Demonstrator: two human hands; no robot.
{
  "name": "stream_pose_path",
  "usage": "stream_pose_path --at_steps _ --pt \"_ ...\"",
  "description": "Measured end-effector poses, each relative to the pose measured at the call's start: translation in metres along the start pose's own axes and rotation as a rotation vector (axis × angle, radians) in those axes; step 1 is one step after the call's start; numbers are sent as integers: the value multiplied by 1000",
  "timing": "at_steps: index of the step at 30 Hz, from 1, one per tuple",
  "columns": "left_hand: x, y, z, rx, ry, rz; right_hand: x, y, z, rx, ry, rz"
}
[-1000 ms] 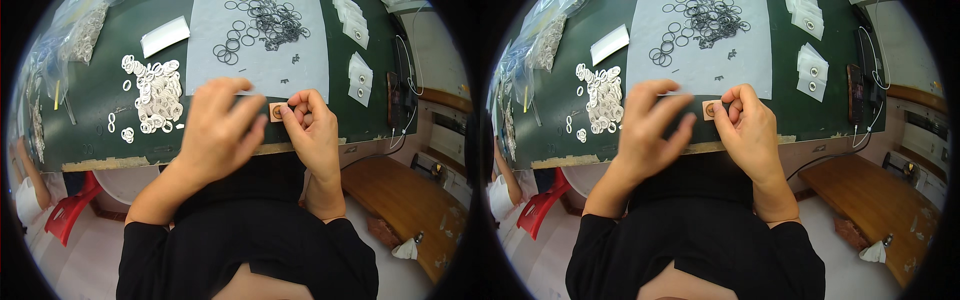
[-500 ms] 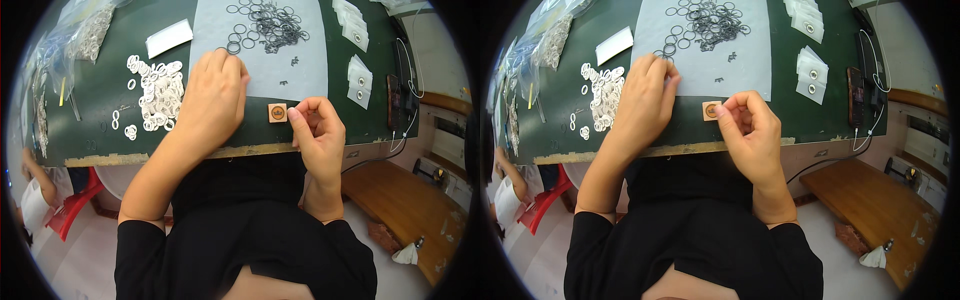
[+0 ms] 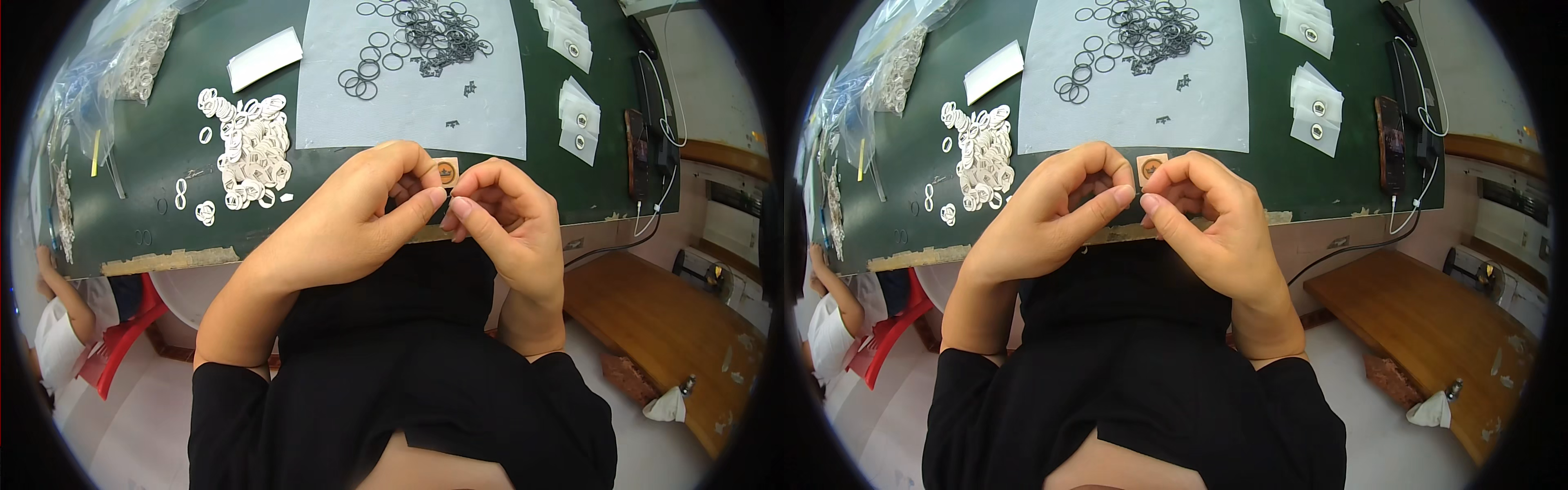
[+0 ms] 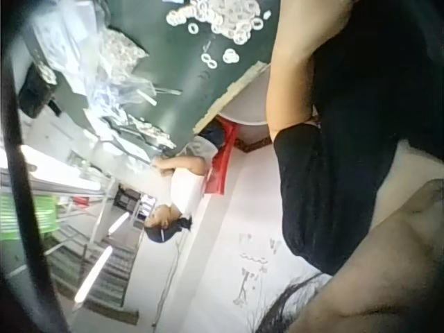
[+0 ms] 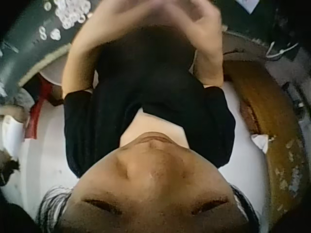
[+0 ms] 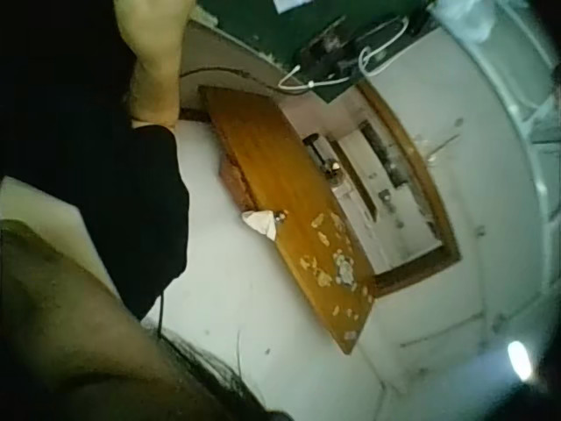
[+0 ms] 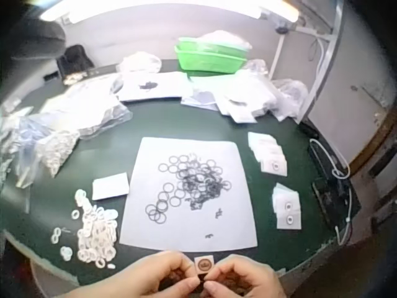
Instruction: The person assembles components by hand, placing a crown-shaped metal piece and a white plastic ring onto a wooden block. The person then applies a clear adhesive strip over the assembly, presses it down, and peels the strip away to lift the joined pieces before placing them into a small plastic bag.
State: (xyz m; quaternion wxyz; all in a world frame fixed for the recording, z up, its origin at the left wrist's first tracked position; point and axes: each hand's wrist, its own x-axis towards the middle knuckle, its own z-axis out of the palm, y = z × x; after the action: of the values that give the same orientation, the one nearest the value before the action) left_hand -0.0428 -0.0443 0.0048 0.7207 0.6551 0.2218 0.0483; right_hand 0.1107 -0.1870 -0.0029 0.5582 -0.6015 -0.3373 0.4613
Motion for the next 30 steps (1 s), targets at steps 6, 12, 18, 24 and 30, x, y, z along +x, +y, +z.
stream_pose_path --at_steps 6,12,18,24,30 --pt "2 -7 1 40 -4 78 0 0 -2 -56 -27 -30" --pt "3 -8 0 64 -3 49 -1 -3 -6 -89 -7 87" --pt "7 -29 -8 1019 274 744 11 18 0 -452 237 28" --pt "9 -40 -1 1002 253 824 10 20 10 -586 271 -30" --pt "12 -42 2 1014 254 835 10 24 12 -620 288 -44"
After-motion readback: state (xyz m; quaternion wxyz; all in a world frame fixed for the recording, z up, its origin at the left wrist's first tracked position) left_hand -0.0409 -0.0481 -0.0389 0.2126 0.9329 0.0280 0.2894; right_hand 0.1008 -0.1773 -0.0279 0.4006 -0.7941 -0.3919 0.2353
